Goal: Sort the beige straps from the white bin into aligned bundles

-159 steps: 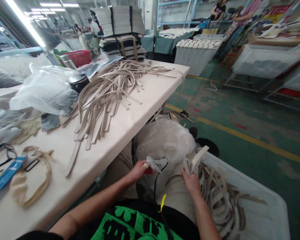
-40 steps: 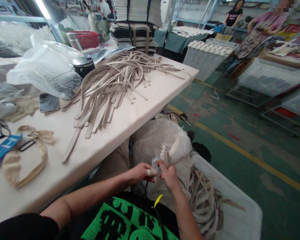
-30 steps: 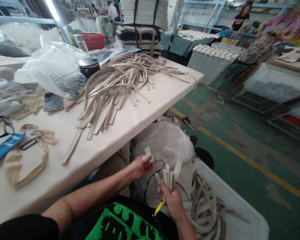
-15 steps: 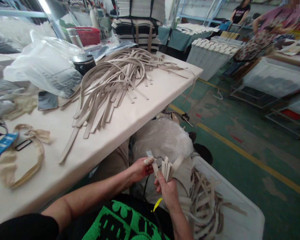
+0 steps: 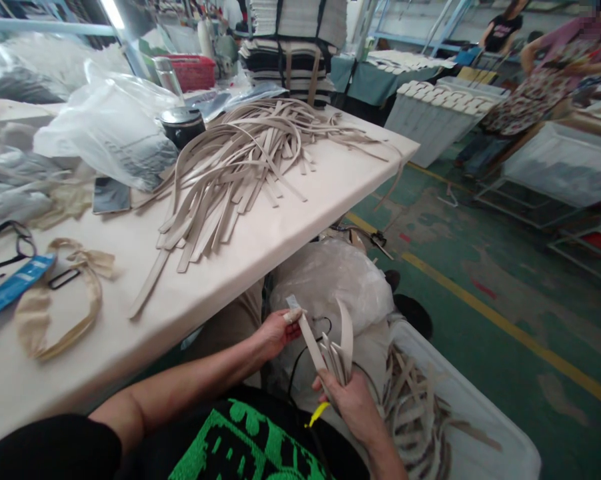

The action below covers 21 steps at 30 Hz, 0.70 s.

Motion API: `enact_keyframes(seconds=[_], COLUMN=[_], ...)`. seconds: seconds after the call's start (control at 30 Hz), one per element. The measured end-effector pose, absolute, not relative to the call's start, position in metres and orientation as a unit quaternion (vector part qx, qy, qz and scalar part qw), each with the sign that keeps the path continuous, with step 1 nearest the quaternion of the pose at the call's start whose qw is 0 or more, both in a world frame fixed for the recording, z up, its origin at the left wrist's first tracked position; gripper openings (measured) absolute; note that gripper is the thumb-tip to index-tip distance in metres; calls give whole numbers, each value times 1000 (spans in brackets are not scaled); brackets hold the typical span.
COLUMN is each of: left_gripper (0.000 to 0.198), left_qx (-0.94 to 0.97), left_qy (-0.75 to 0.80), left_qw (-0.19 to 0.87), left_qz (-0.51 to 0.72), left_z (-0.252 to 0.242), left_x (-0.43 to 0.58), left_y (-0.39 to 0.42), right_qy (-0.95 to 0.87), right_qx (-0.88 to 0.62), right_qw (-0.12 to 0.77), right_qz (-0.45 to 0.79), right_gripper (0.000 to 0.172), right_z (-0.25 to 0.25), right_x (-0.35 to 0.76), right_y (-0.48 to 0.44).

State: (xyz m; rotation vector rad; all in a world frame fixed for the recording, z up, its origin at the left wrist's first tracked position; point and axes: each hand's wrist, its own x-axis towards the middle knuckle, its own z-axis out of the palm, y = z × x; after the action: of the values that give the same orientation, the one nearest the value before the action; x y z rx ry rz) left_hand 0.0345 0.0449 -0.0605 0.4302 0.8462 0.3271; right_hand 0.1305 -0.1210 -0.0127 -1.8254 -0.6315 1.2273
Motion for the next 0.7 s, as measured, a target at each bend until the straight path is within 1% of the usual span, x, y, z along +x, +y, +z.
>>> enact_keyframes(seconds=[0.07,0.13,0.23,0.37,0.47,0.53,0.63,0.7], left_gripper=[37,41,44,32,26,29,37,39], left_qx=[204,210,219,177,149,157,191,202], left_qy=[409,393,360,376,392,376,303,292], left_qw=[877,888,902,899,896,906,932,932], left_qz=[148,117,93,135,146,118,63,76], left_z=[-59,-58,-55,-50,-44,-38,-30,-25], left_x=[32,31,32,31,27,25,26,27], left_y=[43,34,18,26,37,33,19,16], right_qy=[-226,-224,-251,-270,-249,-249,-253,-251], right_qx=[-749,-767,-784,-773,-796,-808,-810,-816], right_qw=[416,407,383,386,390,391,396,387], right_qz=[463,443,420,426,389,363,350,347], right_gripper=[52,57,60,70,72,71,79,82], right_z=[-13,-14,-13,0,12,17,23,29], right_x=[133,133,130,131,134,134,131,131], right_y=[-123,-118,-107,-115,-122,-118,-103,-100])
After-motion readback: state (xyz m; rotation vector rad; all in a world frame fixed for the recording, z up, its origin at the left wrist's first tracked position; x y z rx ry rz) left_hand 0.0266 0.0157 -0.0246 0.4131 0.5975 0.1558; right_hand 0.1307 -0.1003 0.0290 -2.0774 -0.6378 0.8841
